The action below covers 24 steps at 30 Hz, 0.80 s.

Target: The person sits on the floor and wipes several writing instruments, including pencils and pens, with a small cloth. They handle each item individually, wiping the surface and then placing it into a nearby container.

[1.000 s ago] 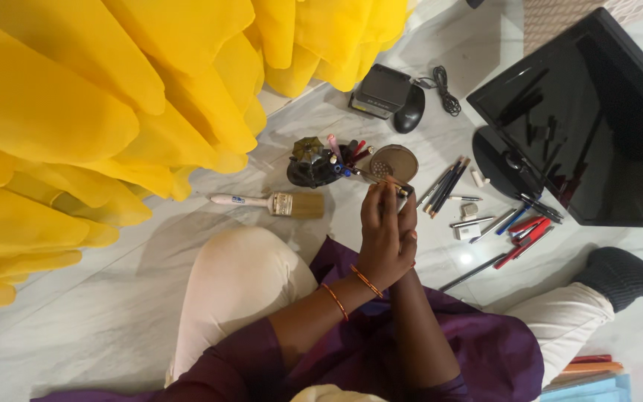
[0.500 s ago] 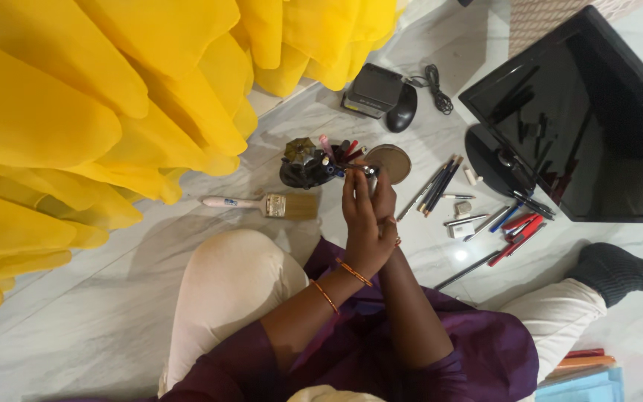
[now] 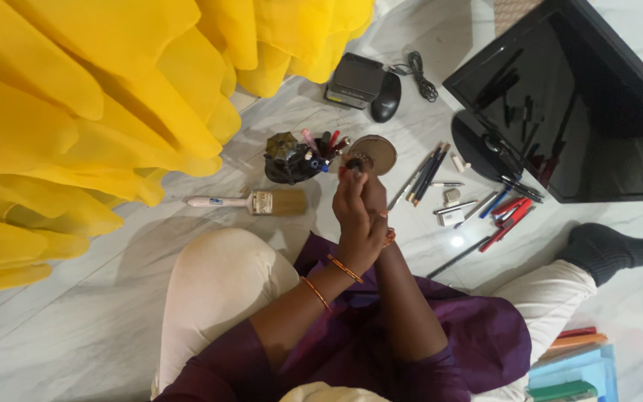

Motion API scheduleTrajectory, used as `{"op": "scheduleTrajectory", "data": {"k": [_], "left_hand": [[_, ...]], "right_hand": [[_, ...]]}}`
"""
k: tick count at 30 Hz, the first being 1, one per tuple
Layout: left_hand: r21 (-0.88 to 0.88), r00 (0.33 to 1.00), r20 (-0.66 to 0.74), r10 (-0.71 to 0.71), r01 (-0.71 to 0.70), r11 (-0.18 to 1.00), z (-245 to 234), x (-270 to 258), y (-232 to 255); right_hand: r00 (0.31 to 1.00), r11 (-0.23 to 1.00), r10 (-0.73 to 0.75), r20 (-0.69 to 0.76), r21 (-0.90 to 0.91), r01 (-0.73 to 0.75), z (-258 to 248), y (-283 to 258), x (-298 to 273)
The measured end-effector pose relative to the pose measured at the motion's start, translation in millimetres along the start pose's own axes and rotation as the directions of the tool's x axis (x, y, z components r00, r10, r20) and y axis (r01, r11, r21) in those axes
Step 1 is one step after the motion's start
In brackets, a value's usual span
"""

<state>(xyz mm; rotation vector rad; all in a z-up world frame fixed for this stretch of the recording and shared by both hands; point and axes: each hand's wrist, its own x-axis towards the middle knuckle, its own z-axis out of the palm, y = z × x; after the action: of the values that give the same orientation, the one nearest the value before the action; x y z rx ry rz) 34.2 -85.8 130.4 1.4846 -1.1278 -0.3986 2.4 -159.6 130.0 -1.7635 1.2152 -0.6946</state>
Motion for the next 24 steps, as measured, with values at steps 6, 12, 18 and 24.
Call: {"op": "scheduleTrajectory", "data": {"k": [6,12,18,24], "left_hand": [[0.053,0.968,0.243,0.058,-0.073,0.996,-13,12,9],[0.475,0.795,0.558,-0.238,-0.07,0.877,-21,24,8],[0.388,0.895,0.446,0.02,-0.214,0.897,-9,9,-10],[0.512,0.672,0.681,-0.291,-0.153,0.846,1,-16,-12]], "right_hand": [[0.95,0.973,0.072,-0.303,-0.187,-0.133,-46,38,-29],[0.978,0.769,-0.086,-0.188,-0.637,-0.055,-45,77,-43],[0.958,0.771,0.06,-0.28,-0.597,-0.223,-28,117,-48],[0.963,0.776,0.128,-0.235,-0.581,-0.245,-18,152,-73]]}}
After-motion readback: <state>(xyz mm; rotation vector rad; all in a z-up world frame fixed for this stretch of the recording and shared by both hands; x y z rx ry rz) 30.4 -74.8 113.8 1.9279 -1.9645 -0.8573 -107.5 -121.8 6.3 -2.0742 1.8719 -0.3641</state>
